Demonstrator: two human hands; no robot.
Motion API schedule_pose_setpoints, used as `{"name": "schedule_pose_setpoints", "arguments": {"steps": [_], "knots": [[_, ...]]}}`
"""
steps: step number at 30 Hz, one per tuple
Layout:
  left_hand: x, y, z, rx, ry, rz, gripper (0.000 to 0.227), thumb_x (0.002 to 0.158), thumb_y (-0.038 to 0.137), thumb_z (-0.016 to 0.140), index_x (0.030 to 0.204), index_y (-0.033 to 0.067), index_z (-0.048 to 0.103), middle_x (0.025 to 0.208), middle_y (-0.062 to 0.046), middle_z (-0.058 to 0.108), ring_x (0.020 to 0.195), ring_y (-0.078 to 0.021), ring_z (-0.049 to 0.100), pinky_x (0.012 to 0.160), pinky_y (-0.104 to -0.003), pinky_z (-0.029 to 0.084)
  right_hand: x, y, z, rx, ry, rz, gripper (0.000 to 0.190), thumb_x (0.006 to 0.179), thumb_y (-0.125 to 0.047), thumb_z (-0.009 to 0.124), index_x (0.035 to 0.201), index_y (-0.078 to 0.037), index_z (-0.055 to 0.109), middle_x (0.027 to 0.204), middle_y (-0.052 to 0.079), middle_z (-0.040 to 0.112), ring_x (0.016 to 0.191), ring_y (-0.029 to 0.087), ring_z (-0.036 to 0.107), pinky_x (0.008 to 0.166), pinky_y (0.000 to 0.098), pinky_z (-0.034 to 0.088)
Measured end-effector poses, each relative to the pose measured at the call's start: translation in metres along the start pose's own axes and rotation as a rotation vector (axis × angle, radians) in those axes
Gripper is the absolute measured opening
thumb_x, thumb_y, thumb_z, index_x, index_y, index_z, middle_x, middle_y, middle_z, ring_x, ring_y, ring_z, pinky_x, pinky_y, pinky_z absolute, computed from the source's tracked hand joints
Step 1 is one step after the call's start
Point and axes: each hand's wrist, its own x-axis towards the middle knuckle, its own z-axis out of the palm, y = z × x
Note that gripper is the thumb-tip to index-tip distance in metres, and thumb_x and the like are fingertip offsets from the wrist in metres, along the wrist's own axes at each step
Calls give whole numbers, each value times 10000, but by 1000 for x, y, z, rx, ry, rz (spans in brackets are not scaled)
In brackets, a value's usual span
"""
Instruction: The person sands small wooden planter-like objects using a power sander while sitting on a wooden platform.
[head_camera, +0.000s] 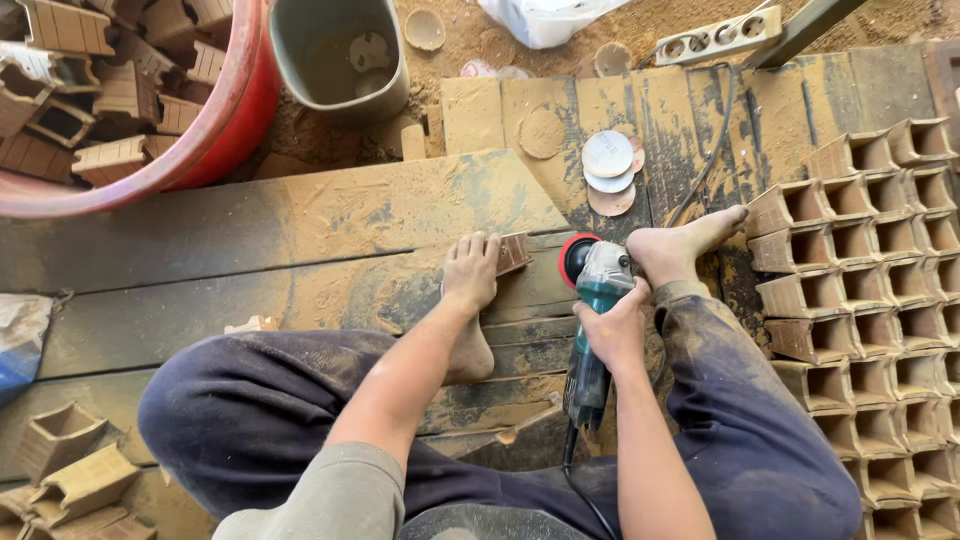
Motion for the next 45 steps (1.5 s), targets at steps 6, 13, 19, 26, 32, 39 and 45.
{"name": "schedule_pose_setpoints", "arguments": {"steps": [6,13,19,26,32,39,45], "knots": [[63,-42,-14,-516,-535,-27,696,714,567,812,1344,322,646,1312,-103,696,1304,-355,603,1127,-474,467,-3,-12,-8,78,3,-8,1007,717,-373,787,1519,-156,218,1339,310,565,1309,457,543,1107,536,437],[56,-51,24,-642,-419,-97,341,911,361,660,1235,288,734,1222,-75,745,1235,-341,649,1052,-476,525,-10,-19,0,75,-23,-1,979,748,-330,790,1517,-153,211,1334,324,570,1315,463,542,1121,541,428],[-27,17,-121,-823,-146,-647,455,870,396,666,1275,190,643,1197,-123,604,1232,-335,619,1048,-462,486,-46,-71,16,-54,-152,-102,954,802,-281,753,1552,-91,195,1260,326,614,1212,482,622,1042,567,497],[-42,49,-179,-1491,-259,-820,985,764,597,792,1428,-33,427,1421,-270,502,1388,-371,459,1137,-548,391,-49,-93,57,-217,-328,-278,928,841,-324,691,1535,-41,144,1282,369,584,1218,548,587,1048,641,468],[-25,69,-170,-1391,-592,-785,1250,757,749,684,1534,-113,220,1611,-295,300,1521,-393,293,1222,-552,326,-36,-85,50,-290,-257,-228,829,865,-294,630,1475,-33,132,1203,358,631,1174,535,624,1020,635,488],[-33,77,-146,-1353,-639,-706,1247,730,830,658,1494,-101,336,1542,-309,436,1486,-390,378,1230,-519,322,-59,-104,27,-292,-212,-150,730,889,-268,596,1439,-27,182,1239,353,615,1195,551,600,1054,650,465],[-25,53,-97,-1349,-529,-722,1173,739,837,694,1431,-75,441,1498,-289,497,1455,-361,425,1220,-512,339,3,-51,81,-361,-235,-226,750,831,-325,654,1420,-135,230,1104,189,719,1048,435,706,897,595,574]]}}
